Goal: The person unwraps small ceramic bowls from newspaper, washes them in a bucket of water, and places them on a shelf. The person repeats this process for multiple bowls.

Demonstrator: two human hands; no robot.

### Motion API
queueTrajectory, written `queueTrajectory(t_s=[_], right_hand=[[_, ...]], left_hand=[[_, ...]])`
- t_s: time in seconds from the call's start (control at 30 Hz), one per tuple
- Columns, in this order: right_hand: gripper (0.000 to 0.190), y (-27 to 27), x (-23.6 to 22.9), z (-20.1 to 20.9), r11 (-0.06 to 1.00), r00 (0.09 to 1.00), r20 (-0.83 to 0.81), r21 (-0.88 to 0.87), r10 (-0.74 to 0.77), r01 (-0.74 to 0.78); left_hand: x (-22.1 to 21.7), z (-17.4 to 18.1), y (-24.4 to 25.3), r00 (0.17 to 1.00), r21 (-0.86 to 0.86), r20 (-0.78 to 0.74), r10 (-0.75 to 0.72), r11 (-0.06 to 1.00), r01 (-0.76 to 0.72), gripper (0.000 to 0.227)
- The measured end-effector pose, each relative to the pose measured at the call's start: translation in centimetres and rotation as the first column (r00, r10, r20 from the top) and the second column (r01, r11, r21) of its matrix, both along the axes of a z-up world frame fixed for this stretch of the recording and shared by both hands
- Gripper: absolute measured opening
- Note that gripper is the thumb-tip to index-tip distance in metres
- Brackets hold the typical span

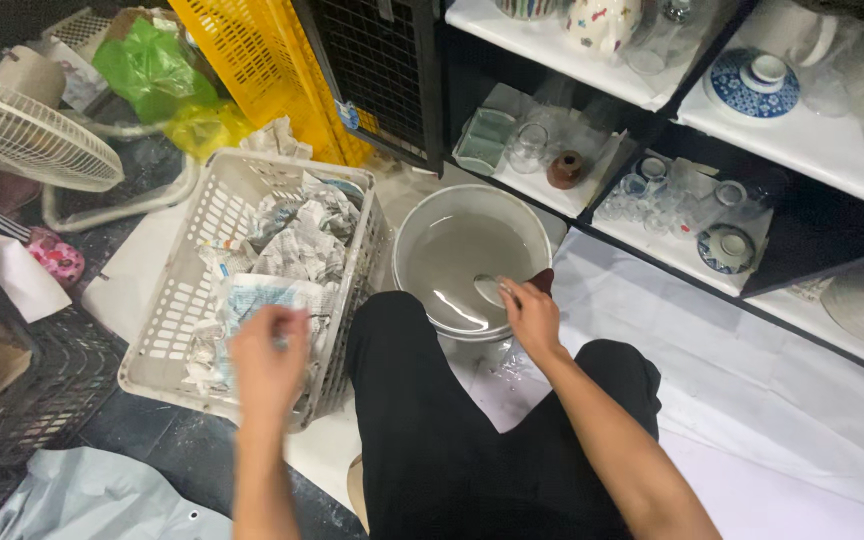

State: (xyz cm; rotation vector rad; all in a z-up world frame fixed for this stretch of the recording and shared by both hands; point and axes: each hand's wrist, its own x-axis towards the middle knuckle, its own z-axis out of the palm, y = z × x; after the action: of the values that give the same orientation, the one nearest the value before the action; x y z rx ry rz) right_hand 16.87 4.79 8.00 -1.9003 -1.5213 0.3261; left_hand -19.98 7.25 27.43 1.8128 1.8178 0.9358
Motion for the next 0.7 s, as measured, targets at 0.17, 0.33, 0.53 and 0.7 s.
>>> queueTrajectory(t_s=[0.17, 0.33, 0.53, 0.7], right_hand=[[0.023, 1.2, -1.5, -2.8, 0.998, 0.987, 0.152, 0.033, 0.048, -0.054], [0.018, 2.2, -1.2, -3.9, 0.997, 0.975, 0.216, -0.076, 0.042, -0.026], [0.019, 2.6, -1.0, -4.7, 0.992, 0.979, 0.197, -0.125, 0.056, -0.031], [0.021, 2.6, -1.0, -6.6, 0.931, 0.961, 0.264, -0.363, 0.084, 0.018]], left_hand=[[13.4, -7.8, -0.6, 0.923, -0.056, 0.106, -0.369, 0.925, 0.376, 0.018], [21.2, -18.5, 2.5, 0.949, -0.122, 0.031, -0.314, 0.941, 0.316, 0.031], [22.3, -24.9, 3.1, 0.931, -0.319, -0.223, -0.290, 0.924, 0.211, 0.030], [23.3, -25.4, 4.2, 0.903, -0.483, -0.273, -0.331, 0.859, 0.169, 0.033]])
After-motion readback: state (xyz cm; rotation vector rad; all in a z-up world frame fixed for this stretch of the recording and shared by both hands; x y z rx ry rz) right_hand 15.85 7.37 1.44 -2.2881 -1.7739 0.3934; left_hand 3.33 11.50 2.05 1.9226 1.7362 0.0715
